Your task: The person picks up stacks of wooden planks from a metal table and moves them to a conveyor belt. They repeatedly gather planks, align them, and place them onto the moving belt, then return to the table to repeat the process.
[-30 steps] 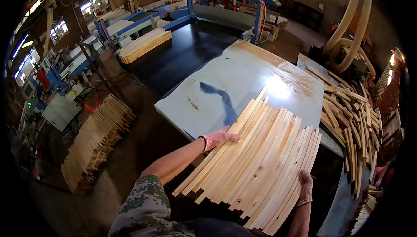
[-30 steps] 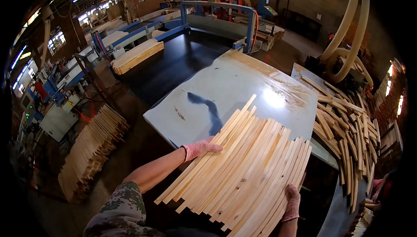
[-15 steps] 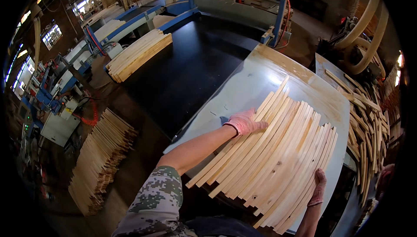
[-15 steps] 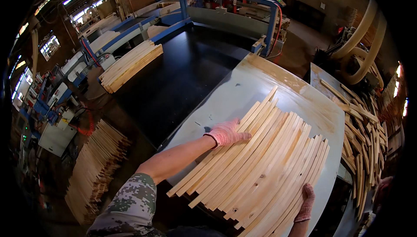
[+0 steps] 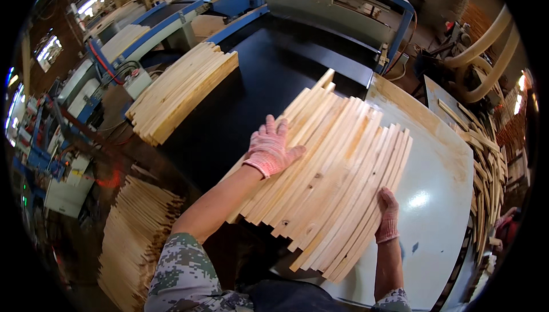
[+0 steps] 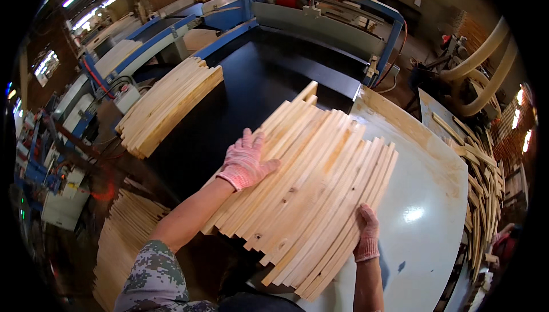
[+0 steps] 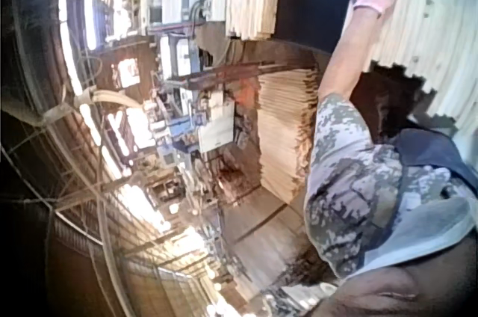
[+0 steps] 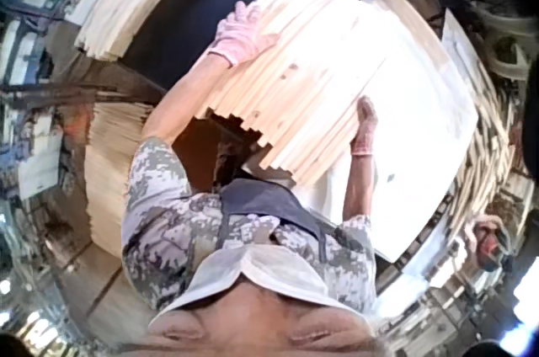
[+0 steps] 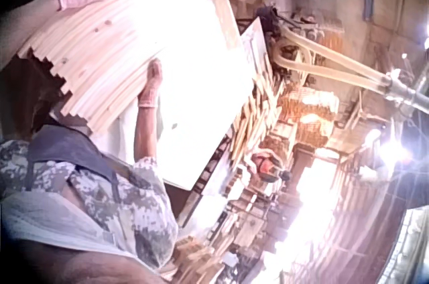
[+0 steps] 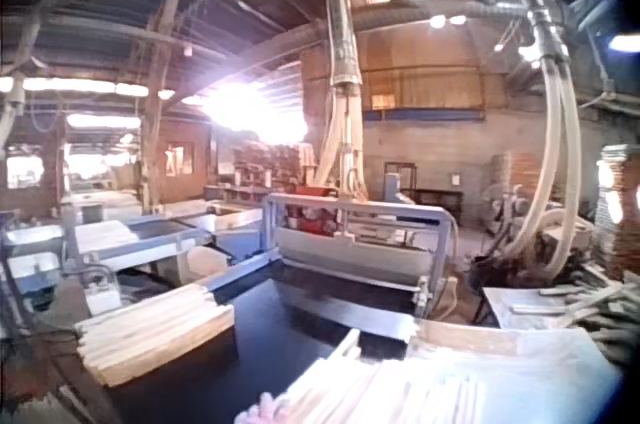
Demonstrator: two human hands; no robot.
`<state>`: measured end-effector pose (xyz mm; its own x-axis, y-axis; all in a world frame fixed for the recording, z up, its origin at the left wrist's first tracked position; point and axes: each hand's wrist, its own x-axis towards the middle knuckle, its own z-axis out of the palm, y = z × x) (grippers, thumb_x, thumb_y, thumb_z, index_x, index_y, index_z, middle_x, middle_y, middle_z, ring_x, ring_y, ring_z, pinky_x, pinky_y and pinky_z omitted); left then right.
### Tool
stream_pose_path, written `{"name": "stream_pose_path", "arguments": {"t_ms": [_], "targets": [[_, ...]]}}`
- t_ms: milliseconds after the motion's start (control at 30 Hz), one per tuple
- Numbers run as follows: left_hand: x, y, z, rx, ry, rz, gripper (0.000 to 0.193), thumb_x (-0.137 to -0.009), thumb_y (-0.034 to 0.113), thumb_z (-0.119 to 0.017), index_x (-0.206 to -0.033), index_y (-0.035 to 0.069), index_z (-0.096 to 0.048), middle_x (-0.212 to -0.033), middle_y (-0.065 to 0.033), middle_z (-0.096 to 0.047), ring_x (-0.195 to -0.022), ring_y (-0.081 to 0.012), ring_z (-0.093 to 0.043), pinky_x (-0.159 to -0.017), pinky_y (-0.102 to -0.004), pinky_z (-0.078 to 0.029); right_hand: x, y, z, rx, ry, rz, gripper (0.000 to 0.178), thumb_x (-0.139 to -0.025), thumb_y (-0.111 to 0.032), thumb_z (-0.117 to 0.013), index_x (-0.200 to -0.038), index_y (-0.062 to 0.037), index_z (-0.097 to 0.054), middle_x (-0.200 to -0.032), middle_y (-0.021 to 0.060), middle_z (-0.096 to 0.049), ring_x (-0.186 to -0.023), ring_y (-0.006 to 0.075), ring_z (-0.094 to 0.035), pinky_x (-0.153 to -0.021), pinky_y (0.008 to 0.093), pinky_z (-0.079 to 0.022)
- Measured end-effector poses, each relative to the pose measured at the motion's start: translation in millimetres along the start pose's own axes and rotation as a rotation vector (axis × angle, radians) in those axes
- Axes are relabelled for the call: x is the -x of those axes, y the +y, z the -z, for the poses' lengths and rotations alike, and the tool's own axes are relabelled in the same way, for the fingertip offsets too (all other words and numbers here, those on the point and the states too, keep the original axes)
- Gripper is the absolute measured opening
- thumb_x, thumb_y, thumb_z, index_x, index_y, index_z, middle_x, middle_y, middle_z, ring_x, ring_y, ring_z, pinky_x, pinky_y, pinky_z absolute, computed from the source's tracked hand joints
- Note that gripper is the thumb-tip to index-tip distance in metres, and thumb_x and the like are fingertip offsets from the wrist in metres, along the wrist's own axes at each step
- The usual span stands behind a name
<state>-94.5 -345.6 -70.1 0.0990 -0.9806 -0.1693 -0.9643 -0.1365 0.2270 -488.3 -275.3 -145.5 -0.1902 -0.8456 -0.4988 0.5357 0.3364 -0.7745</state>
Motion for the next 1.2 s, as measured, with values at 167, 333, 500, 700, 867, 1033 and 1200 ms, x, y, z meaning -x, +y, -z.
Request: {"name": "stream_pose_path", "arguments": {"t_ms": [167,333,500,700,867,1033,1200], "targets": [[-52,-137,24,-0.148,0.141,-0.043,0.112,-0.097,0.080,-0.046,-0.172,0.001,-0.021,-0.177,-0.0327,-0.015,-0.165,-0.0487,-0.012,-0.134,-0.0562,-0.003,-2,63,-149,0.022,-0.017,0.010,0.028,-0.091,-0.022,-0.076,-0.116,-0.0113,-0.071,-0.104,0.0012,-0.072,-0.098,0.0199,-0.070,-0.093,0.0382,-0.059],[-93,-240,56,-0.204,0.122,0.022,0.109,-0.099,0.081,-0.041,-0.172,0.002,-0.022,-0.178,-0.0297,-0.015,-0.167,-0.0448,-0.007,-0.134,-0.0572,0.003,-10,111,-262,0.047,-0.069,0.009,0.035,-0.095,-0.016,-0.072,-0.128,-0.0090,-0.064,-0.108,0.0029,-0.070,-0.098,0.0181,-0.067,-0.092,0.0340,-0.056],[-114,-295,74,-0.212,0.170,0.065,0.107,-0.099,0.081,-0.043,-0.171,0.003,-0.027,-0.177,-0.0287,-0.022,-0.165,-0.0444,-0.016,-0.133,-0.0585,-0.005,-34,136,-329,0.018,-0.140,0.028,0.040,-0.097,-0.020,-0.074,-0.133,-0.0075,-0.061,-0.111,0.0055,-0.071,-0.103,0.0189,-0.068,-0.095,0.0364,-0.057],[-120,-299,59,-0.225,0.276,0.039,0.103,-0.098,0.076,-0.053,-0.169,0.005,-0.031,-0.175,-0.0285,-0.026,-0.163,-0.0454,-0.022,-0.133,-0.0574,-0.012,-22,83,-331,1.255,0.024,0.120,0.078,-0.103,-0.065,-0.051,-0.139,0.0036,-0.058,-0.122,0.0225,-0.073,-0.124,0.0395,-0.068,-0.110,0.0481,-0.050],[-139,-318,56,-0.328,0.127,-0.029,0.086,-0.103,0.066,-0.053,-0.163,0.006,-0.045,-0.167,-0.0264,-0.043,-0.158,-0.0408,-0.034,-0.131,-0.0527,-0.023,-3,105,-296,1.226,-0.169,0.119,0.083,-0.101,-0.061,-0.060,-0.151,0.0050,-0.050,-0.144,0.0394,-0.059,-0.131,0.0453,-0.064,-0.110,0.0503,-0.053],[-118,-236,22,0.416,0.383,-0.430,0.061,-0.113,0.039,-0.057,-0.160,0.001,-0.049,-0.161,-0.0236,-0.052,-0.146,-0.0385,-0.051,-0.123,-0.0433,-0.042,46,179,-191,0.845,-0.696,0.290,0.062,-0.112,-0.052,-0.051,-0.154,-0.0058,-0.053,-0.143,0.0240,-0.064,-0.131,0.0339,-0.062,-0.110,0.0419,-0.050],[-7,-54,-45,1.096,-0.178,-0.654,0.053,-0.115,0.034,-0.054,-0.153,-0.003,-0.058,-0.155,-0.0168,-0.060,-0.141,-0.0299,-0.057,-0.125,-0.0422,-0.041,161,197,-70,0.515,-0.901,0.020,0.073,-0.106,-0.044,-0.068,-0.163,-0.0037,-0.048,-0.120,0.0053,-0.069,-0.103,0.0140,-0.060,-0.086,0.0331,-0.054]]}}
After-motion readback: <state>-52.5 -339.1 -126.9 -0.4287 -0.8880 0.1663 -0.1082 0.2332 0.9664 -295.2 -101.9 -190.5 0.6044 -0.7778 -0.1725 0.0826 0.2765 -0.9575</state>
